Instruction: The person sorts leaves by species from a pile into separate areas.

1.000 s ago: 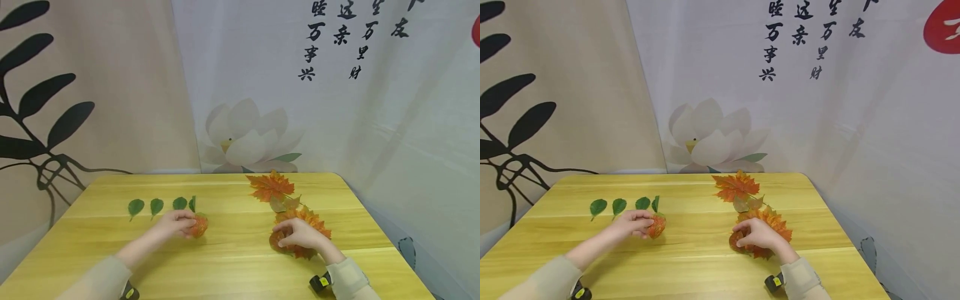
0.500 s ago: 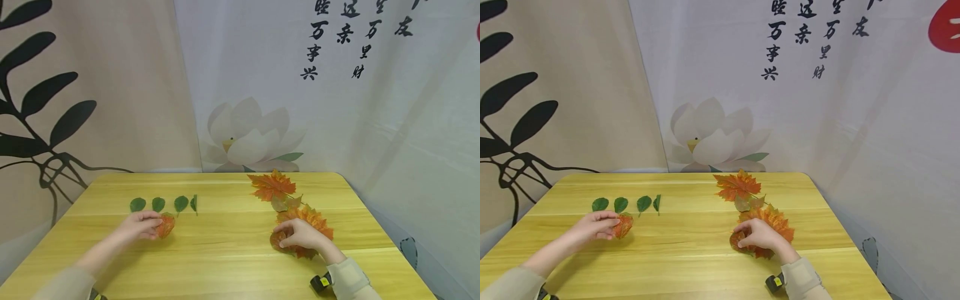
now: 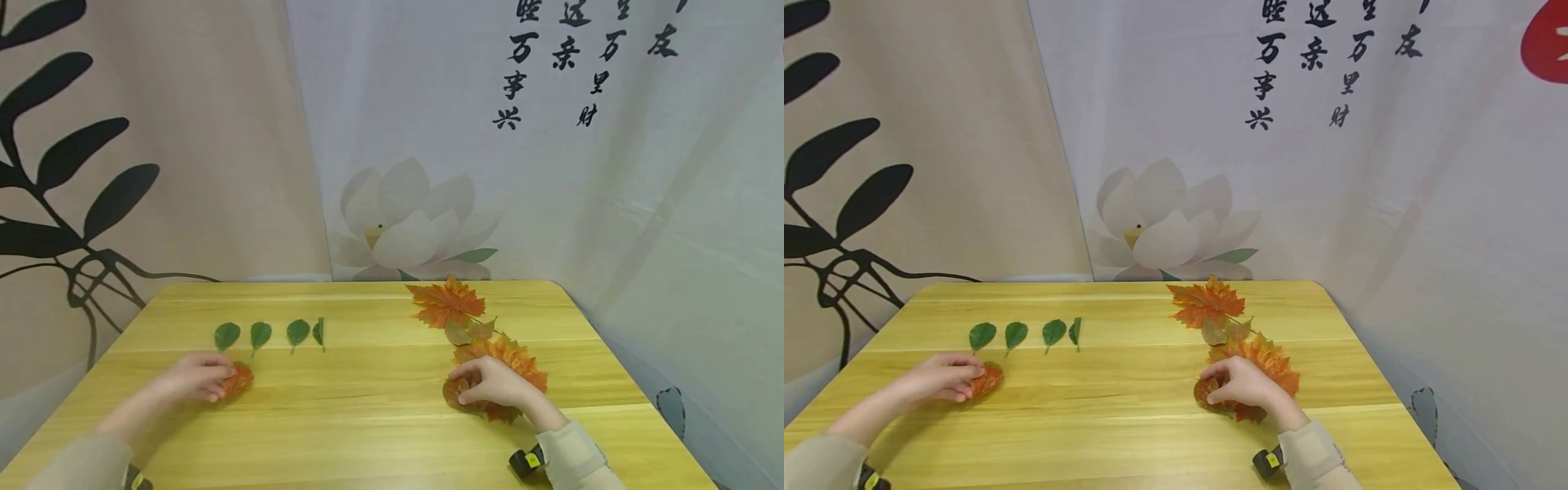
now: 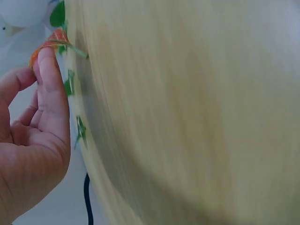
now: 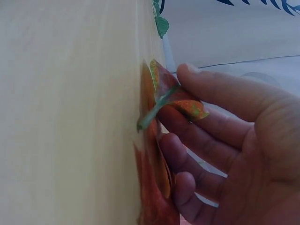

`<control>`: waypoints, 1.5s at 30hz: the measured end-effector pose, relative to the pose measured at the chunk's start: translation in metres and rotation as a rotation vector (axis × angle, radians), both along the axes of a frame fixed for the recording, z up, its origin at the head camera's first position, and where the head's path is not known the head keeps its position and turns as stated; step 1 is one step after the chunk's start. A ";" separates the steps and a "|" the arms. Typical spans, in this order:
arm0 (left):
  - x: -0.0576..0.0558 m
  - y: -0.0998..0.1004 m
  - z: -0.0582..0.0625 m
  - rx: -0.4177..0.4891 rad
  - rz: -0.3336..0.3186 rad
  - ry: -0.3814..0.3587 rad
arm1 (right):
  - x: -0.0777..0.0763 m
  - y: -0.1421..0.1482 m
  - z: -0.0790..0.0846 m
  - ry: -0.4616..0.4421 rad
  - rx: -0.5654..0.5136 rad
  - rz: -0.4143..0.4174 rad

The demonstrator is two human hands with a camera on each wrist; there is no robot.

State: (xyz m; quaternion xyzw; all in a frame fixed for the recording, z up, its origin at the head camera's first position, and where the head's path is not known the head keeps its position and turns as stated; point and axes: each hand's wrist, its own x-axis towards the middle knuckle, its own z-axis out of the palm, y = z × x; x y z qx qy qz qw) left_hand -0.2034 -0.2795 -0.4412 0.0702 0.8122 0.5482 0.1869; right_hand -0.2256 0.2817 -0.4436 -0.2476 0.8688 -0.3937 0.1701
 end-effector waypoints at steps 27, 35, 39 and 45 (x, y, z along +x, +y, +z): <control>0.007 -0.033 -0.002 -0.209 0.033 0.118 | 0.000 -0.004 0.003 -0.006 -0.001 -0.013; 0.014 -0.026 -0.002 -0.308 0.010 0.207 | 0.001 -0.004 0.005 -0.009 -0.012 -0.031; 0.017 -0.022 -0.003 -0.321 -0.028 0.255 | 0.002 -0.004 0.005 -0.001 -0.015 -0.042; 0.022 -0.019 -0.003 -0.486 -0.077 0.397 | 0.001 -0.004 0.005 0.020 -0.004 -0.050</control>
